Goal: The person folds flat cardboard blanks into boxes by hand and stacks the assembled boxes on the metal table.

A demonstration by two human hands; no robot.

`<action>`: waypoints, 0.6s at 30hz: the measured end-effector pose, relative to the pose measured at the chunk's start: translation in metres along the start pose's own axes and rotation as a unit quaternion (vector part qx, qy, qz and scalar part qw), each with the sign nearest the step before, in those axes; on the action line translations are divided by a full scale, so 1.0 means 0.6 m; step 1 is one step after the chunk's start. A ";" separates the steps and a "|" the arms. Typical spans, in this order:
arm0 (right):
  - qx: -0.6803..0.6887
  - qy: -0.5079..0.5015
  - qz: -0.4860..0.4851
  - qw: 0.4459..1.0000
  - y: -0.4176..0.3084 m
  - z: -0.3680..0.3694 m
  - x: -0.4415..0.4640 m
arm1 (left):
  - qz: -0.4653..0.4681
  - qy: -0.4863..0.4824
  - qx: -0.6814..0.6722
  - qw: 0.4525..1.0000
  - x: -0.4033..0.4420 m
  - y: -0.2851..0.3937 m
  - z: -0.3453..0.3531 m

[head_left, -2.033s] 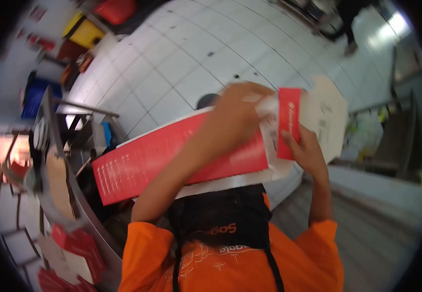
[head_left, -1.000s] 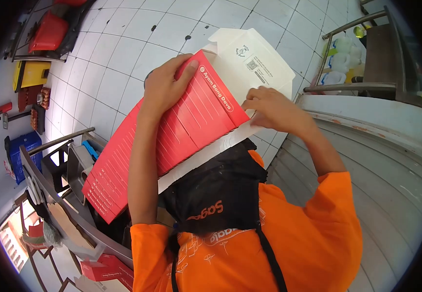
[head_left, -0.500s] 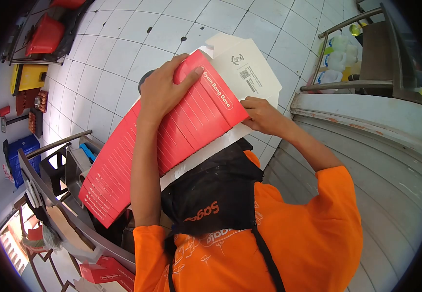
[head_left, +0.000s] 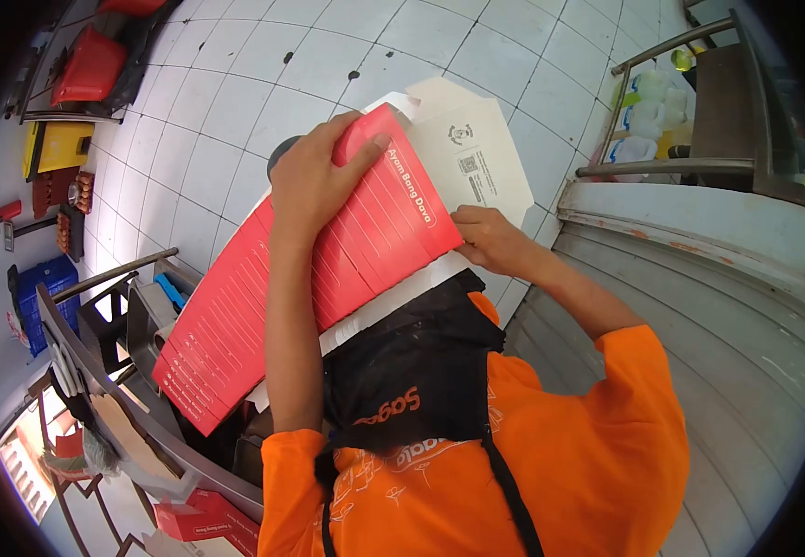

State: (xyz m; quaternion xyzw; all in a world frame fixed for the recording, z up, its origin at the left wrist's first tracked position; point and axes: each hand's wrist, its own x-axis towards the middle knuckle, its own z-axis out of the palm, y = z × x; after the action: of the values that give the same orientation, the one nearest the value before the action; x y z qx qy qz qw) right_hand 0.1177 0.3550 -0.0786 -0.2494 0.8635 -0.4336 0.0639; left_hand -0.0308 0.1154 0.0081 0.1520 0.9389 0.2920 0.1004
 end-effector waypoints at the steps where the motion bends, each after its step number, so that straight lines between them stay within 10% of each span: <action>1: 0.038 -0.016 0.029 0.999 0.000 -0.001 -0.003 | 0.001 -0.004 0.005 1.000 -0.001 0.002 0.000; 7: 0.094 -0.198 0.136 0.966 -0.029 -0.126 0.058 | 0.034 0.019 0.000 0.999 0.000 -0.006 -0.001; 13: 0.168 0.148 0.078 0.971 0.032 -0.093 0.231 | 0.078 0.088 -0.002 0.993 -0.001 -0.015 0.018; 18: -0.008 -0.067 0.090 0.994 0.049 -0.114 0.284 | 0.028 0.071 0.017 0.997 0.001 -0.020 0.015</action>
State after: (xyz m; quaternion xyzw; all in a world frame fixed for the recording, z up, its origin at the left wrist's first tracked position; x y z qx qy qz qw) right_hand -0.0634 0.3355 -0.0414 -0.1998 0.8796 -0.4017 0.1581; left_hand -0.0315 0.1106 -0.0061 0.1582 0.9439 0.2890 0.0224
